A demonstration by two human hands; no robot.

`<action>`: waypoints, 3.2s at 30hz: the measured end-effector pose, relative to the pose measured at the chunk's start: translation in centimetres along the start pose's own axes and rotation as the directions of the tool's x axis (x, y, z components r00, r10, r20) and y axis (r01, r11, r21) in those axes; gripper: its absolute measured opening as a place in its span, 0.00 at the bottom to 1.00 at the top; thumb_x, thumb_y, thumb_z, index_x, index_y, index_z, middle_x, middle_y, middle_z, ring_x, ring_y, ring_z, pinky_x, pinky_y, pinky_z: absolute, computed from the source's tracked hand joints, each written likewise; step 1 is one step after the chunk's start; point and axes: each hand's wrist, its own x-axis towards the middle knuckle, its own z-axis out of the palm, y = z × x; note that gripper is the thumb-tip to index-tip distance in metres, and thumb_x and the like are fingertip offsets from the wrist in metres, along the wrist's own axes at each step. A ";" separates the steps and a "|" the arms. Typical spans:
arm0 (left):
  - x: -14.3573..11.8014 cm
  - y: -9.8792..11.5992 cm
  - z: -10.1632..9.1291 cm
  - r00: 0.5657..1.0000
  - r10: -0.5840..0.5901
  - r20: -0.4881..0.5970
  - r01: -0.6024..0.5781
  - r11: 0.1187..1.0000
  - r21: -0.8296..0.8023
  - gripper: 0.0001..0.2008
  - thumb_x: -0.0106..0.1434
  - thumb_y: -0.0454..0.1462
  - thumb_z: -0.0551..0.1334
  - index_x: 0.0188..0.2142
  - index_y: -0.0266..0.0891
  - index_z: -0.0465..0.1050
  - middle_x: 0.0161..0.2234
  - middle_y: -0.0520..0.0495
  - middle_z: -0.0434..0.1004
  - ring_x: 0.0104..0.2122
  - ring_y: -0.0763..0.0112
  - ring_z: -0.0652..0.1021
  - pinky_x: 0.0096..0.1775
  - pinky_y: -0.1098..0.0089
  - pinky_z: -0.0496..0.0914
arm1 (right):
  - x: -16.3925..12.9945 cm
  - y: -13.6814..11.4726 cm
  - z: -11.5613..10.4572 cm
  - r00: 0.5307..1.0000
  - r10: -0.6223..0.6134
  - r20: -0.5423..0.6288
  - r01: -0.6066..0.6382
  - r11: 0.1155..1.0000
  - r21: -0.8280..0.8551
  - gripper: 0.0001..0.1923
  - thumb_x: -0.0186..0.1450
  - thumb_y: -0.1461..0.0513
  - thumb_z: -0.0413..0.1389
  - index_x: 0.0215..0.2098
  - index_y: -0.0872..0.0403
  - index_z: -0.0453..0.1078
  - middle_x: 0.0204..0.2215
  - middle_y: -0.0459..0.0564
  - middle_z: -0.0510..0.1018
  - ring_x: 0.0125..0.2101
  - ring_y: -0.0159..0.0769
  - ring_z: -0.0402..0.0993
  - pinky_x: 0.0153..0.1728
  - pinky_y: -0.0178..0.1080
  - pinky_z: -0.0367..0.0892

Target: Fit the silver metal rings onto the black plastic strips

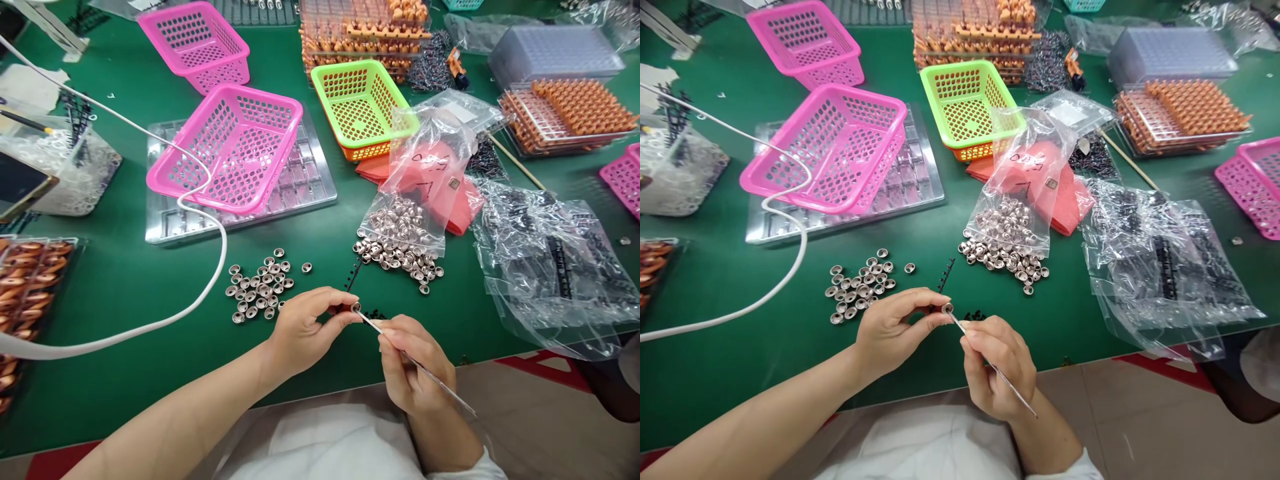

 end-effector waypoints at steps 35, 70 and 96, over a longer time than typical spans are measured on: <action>0.5 0.9 -0.1 0.899 -0.392 0.198 0.434 0.723 -0.538 0.09 0.54 0.36 0.75 0.36 0.38 0.85 0.28 0.47 0.82 0.27 0.70 0.81 0.31 0.72 0.80 | -0.9 0.8 0.6 0.921 0.236 -0.311 -0.157 0.954 0.257 0.09 0.68 0.67 0.57 0.45 0.51 0.71 0.30 0.46 0.78 0.32 0.38 0.79 0.30 0.44 0.75; 0.3 1.1 -0.7 0.963 0.229 0.141 -0.213 0.969 -0.122 0.07 0.64 0.40 0.69 0.36 0.39 0.76 0.25 0.50 0.80 0.25 0.73 0.78 0.30 0.75 0.71 | 3.2 0.8 -3.8 0.842 -0.253 0.477 0.305 0.952 -0.032 0.14 0.66 0.69 0.58 0.51 0.56 0.70 0.37 0.53 0.80 0.32 0.34 0.72 0.31 0.39 0.72; -0.5 0.9 -0.3 0.899 0.416 0.140 -0.383 0.899 -0.211 0.08 0.69 0.31 0.62 0.48 0.36 0.71 0.30 0.43 0.80 0.27 0.69 0.77 0.31 0.69 0.72 | 4.0 -0.2 -4.8 0.682 -0.420 0.599 0.508 0.861 0.025 0.18 0.70 0.71 0.48 0.55 0.67 0.69 0.39 0.60 0.81 0.35 0.41 0.76 0.29 0.44 0.74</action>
